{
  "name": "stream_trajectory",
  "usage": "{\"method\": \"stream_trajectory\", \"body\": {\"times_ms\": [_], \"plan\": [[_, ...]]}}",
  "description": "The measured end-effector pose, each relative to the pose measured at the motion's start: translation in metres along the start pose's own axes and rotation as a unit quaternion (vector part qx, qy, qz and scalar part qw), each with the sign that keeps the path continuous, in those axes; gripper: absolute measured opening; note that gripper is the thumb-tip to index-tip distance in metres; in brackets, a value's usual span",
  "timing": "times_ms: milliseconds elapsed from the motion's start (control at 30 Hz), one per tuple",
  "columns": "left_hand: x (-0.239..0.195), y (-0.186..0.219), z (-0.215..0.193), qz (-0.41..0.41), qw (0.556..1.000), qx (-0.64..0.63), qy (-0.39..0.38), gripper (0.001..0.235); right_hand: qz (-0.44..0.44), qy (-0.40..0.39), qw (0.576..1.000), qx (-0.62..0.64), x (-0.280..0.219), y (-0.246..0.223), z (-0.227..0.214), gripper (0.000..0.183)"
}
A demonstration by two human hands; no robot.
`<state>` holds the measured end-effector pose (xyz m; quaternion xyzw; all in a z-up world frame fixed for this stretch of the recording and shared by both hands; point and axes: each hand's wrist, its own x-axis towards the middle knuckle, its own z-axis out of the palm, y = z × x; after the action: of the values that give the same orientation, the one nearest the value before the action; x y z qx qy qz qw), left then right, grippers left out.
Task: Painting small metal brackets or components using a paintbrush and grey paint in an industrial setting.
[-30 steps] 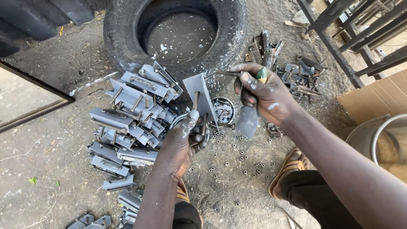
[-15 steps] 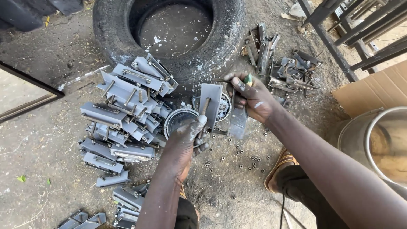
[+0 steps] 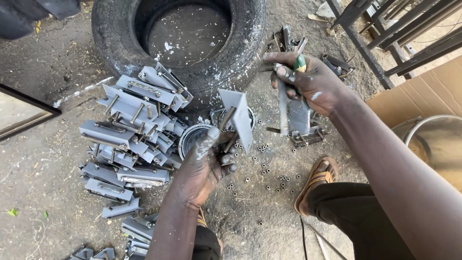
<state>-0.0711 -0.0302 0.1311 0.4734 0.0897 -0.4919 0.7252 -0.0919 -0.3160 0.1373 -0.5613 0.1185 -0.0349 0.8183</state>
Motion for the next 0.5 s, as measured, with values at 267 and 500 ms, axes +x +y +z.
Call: {"method": "stream_trajectory", "body": {"times_ms": [267,500], "plan": [[-0.003,0.006,0.010,-0.017,0.995,-0.083,0.050,0.091,-0.030,-0.086,0.995,-0.047,-0.035,-0.043,0.028,0.031],[0.010,-0.022,-0.034,0.058,0.985,-0.158,0.034,0.076,-0.021,-0.107,0.994,-0.012,-0.040,-0.041,0.015,0.035]]}}
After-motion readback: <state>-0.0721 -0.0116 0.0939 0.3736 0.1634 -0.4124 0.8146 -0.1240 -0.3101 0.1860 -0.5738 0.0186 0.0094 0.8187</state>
